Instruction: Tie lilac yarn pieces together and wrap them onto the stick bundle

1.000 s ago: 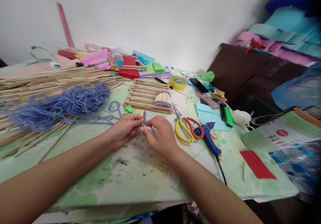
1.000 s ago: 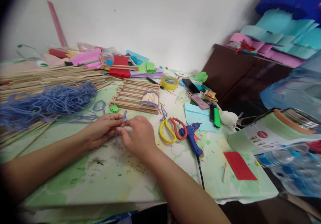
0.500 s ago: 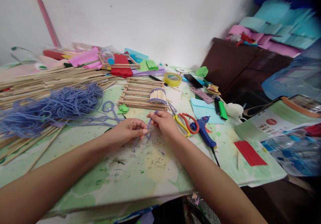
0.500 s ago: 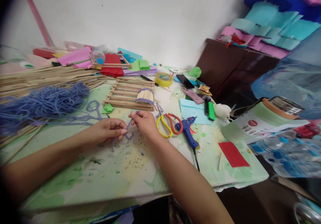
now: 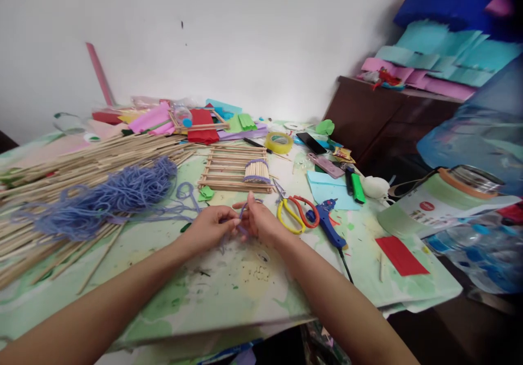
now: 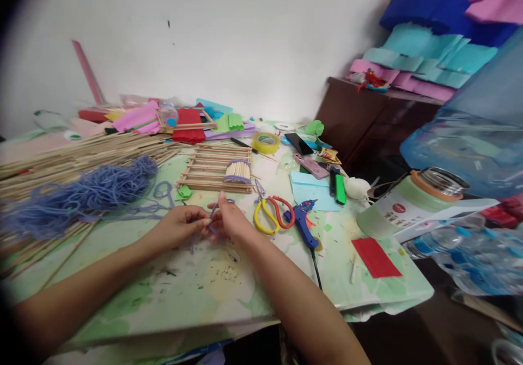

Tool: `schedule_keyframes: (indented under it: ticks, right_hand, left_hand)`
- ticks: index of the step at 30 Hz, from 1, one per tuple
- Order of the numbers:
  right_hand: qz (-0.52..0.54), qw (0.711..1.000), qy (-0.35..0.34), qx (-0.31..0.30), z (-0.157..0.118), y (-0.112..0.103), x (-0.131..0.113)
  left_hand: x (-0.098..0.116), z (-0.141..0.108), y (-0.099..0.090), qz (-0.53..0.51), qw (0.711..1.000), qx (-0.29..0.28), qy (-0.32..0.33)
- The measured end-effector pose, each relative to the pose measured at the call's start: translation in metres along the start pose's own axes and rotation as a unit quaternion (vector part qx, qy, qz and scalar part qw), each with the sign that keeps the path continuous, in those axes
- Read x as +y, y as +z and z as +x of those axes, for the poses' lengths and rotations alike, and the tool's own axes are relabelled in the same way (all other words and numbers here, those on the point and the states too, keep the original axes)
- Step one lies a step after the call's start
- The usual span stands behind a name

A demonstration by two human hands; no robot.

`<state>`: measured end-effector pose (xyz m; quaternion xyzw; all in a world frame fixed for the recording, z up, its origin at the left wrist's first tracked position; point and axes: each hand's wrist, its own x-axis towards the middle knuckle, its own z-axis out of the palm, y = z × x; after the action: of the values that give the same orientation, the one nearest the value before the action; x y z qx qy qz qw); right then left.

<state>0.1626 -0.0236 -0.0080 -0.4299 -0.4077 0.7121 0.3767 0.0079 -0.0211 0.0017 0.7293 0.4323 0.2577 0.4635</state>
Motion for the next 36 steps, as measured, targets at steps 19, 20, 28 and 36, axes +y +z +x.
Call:
schedule_keyframes:
  ticks: [19,20,28,36]
  right_hand:
    - [-0.244,0.965,-0.083,0.042,0.005,-0.006,0.001]
    - [-0.258,0.961,-0.087,0.049,0.006,-0.007,0.002]
    - [-0.303,0.940,-0.128,0.095,0.012,-0.006,0.009]
    - [-0.242,0.947,-0.149,0.152,0.011,-0.006,0.007]
  left_hand:
    - [-0.007,0.007,-0.005,-0.062,0.993,0.055,-0.082]
    - [-0.008,0.007,-0.006,-0.048,0.995,0.054,-0.066]
    - [-0.004,0.004,-0.013,0.205,0.977,0.040,0.031]
    - [0.004,-0.009,-0.004,0.374,0.923,0.046,0.076]
